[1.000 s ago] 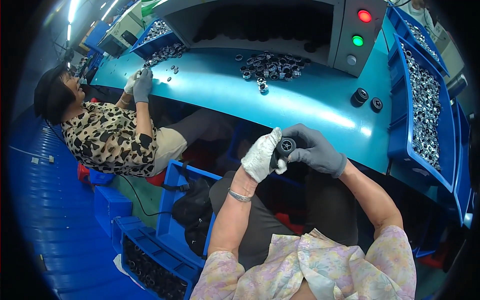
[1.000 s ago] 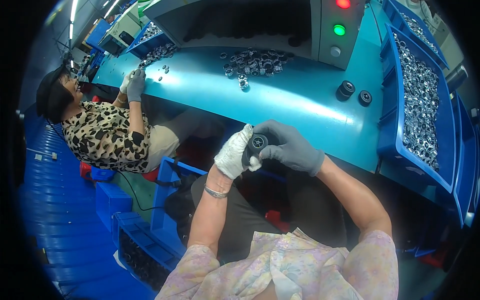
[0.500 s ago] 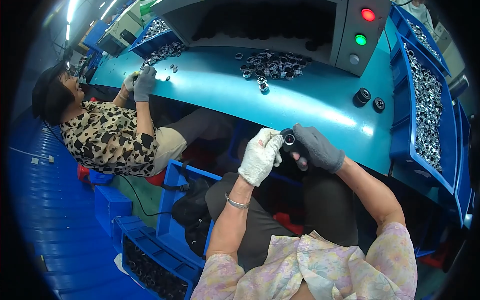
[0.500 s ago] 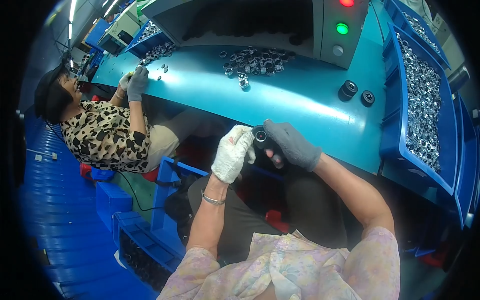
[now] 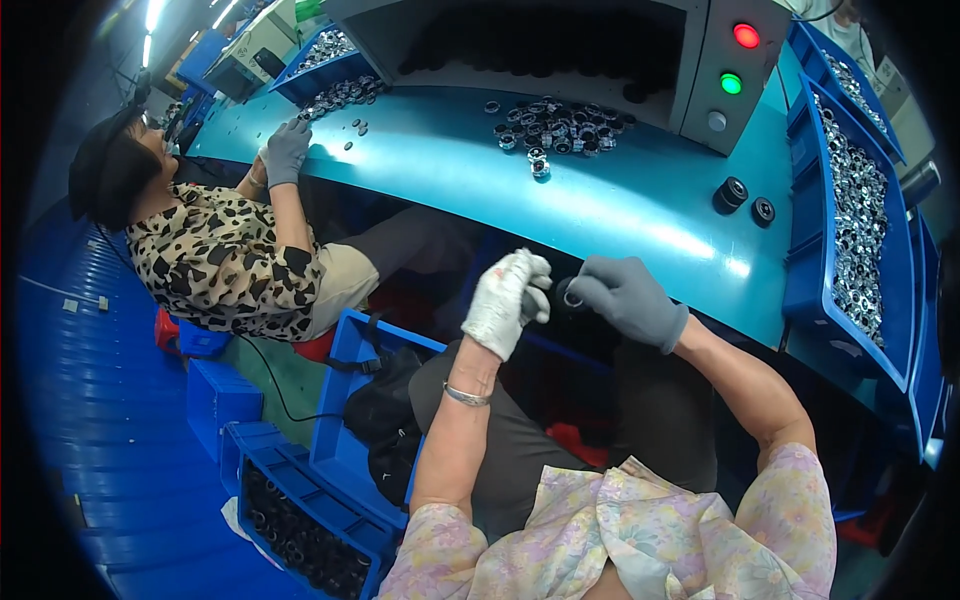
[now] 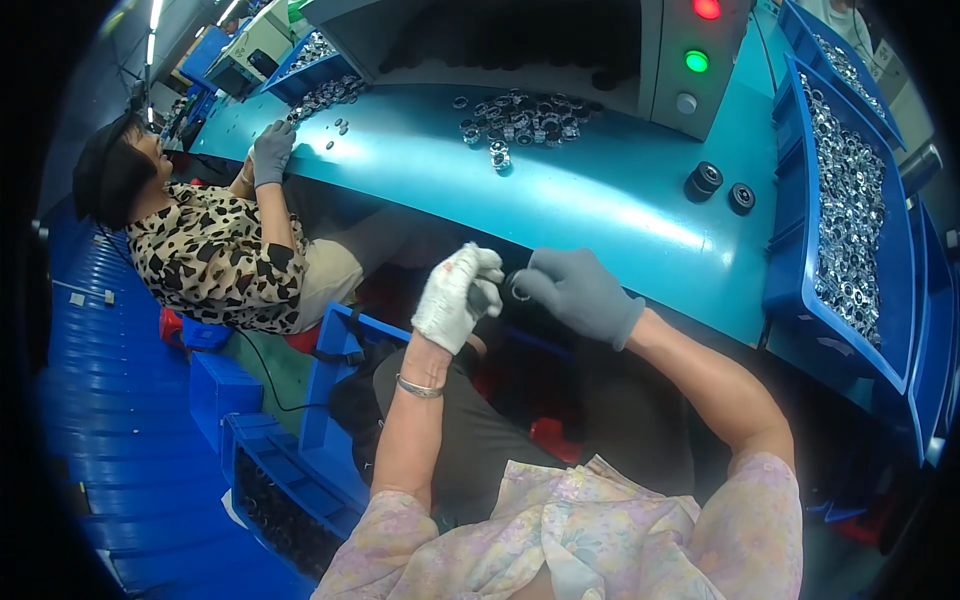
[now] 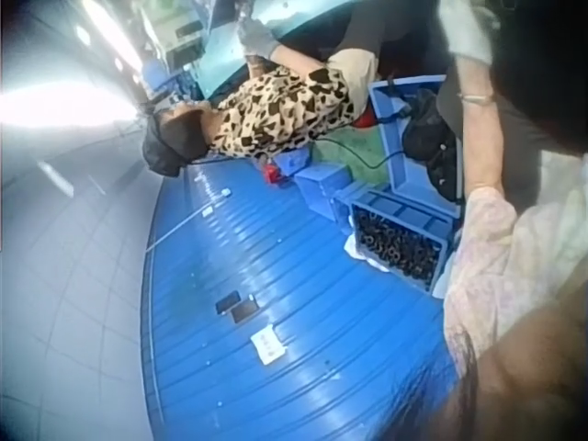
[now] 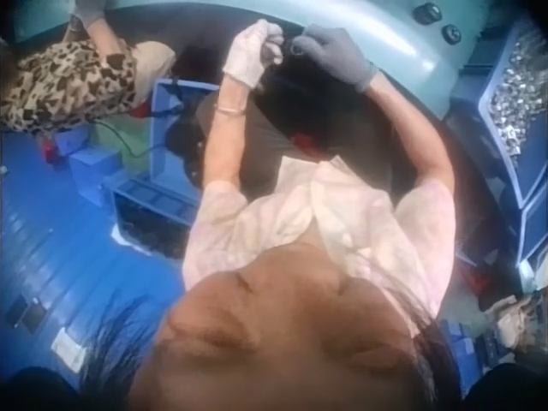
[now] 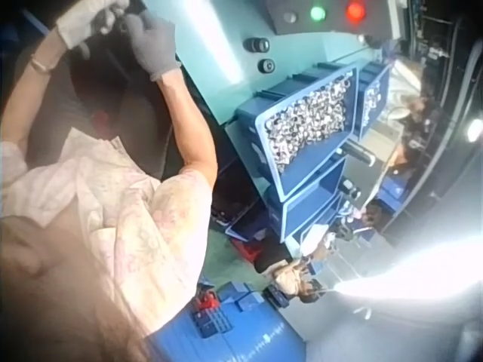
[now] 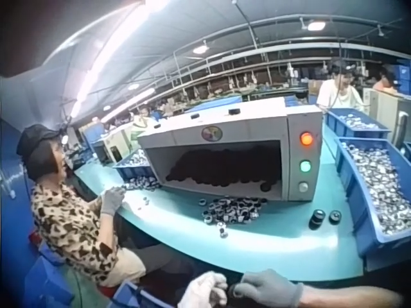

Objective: The person assembles small circular metal components by hand at a factory workstation.

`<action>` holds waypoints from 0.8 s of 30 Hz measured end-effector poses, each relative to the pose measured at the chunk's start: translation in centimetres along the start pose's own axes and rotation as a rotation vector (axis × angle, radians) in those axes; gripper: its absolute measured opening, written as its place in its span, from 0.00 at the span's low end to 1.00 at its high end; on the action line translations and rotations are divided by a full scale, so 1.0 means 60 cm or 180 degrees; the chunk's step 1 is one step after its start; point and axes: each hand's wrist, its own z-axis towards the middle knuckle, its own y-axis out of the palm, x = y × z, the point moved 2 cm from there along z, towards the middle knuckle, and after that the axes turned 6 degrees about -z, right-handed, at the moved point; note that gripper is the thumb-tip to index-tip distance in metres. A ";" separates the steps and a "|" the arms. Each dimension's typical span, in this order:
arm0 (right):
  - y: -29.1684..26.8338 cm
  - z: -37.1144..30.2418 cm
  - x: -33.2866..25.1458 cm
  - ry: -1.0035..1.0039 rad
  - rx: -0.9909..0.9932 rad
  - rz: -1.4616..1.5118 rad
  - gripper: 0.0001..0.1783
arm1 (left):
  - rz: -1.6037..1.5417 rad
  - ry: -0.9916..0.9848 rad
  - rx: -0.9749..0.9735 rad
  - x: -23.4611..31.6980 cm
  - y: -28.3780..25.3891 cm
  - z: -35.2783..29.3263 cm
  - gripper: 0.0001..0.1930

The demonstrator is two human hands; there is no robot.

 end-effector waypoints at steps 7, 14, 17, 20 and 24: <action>0.018 0.017 -0.017 -0.0369 0.0045 -0.1933 0.18 | -0.1452 0.0266 -0.0303 0.017 -0.026 0.007 0.11; -0.032 0.073 -0.008 -0.0448 0.1212 -0.1021 0.10 | -0.0756 0.0329 -0.0008 0.040 0.000 -0.007 0.12; -0.079 0.143 0.005 -0.0710 0.1546 -0.1548 0.07 | -0.0550 0.0265 0.0012 0.045 0.004 -0.005 0.12; -0.127 0.235 0.033 -0.0489 0.1630 -0.2294 0.03 | -0.0203 0.0265 0.0037 0.057 0.006 -0.006 0.13; -0.199 0.337 0.125 0.0051 0.1709 -0.2825 0.12 | -0.0150 0.0255 0.0035 0.054 0.009 -0.001 0.15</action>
